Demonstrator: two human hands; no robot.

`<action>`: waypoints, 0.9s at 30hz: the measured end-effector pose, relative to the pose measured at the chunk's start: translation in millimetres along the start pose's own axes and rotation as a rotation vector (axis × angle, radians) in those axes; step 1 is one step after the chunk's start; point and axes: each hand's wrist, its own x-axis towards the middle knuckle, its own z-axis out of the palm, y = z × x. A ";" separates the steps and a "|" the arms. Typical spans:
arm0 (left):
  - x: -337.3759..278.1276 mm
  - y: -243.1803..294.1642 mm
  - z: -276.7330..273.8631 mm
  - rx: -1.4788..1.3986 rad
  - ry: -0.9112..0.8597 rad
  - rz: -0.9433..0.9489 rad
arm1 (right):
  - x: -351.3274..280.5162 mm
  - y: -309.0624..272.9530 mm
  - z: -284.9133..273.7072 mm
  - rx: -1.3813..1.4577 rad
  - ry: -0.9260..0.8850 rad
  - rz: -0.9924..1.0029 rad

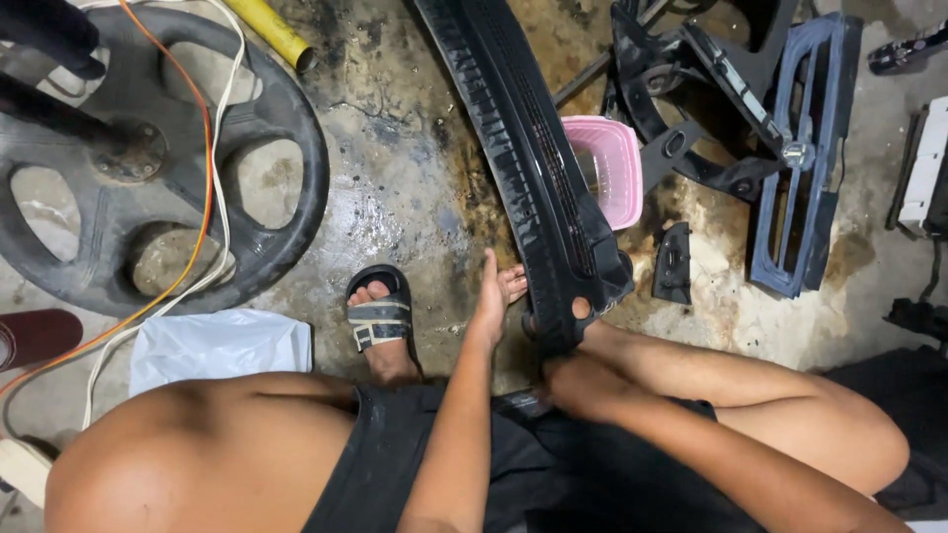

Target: The person sits on the floor and sands a long black plastic car part using a sanding block. They repeatedly rub the surface and edges of the part, occasionally pausing to inspect it.

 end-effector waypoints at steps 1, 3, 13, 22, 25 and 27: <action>-2.3 3.2 3.6 -0.004 -0.009 0.013 | 9.7 21.2 5.9 -0.064 -0.007 0.074; -9.5 -5.9 4.9 -0.001 -0.018 0.003 | 6.1 23.2 5.4 -0.107 -0.020 0.157; 0.9 -6.7 -3.4 -0.002 -0.021 0.004 | -21.9 -28.4 -71.7 0.340 -0.036 0.044; -0.9 -3.1 0.8 -0.018 -0.046 -0.013 | 32.7 78.7 -29.4 -0.115 0.211 0.056; 14.6 -12.7 -4.2 -0.036 -0.070 -0.029 | 52.2 101.5 -127.0 -0.096 0.367 0.221; 31.1 -25.7 -16.3 -0.081 -0.074 -0.033 | 60.8 107.3 -145.0 -0.082 0.461 0.315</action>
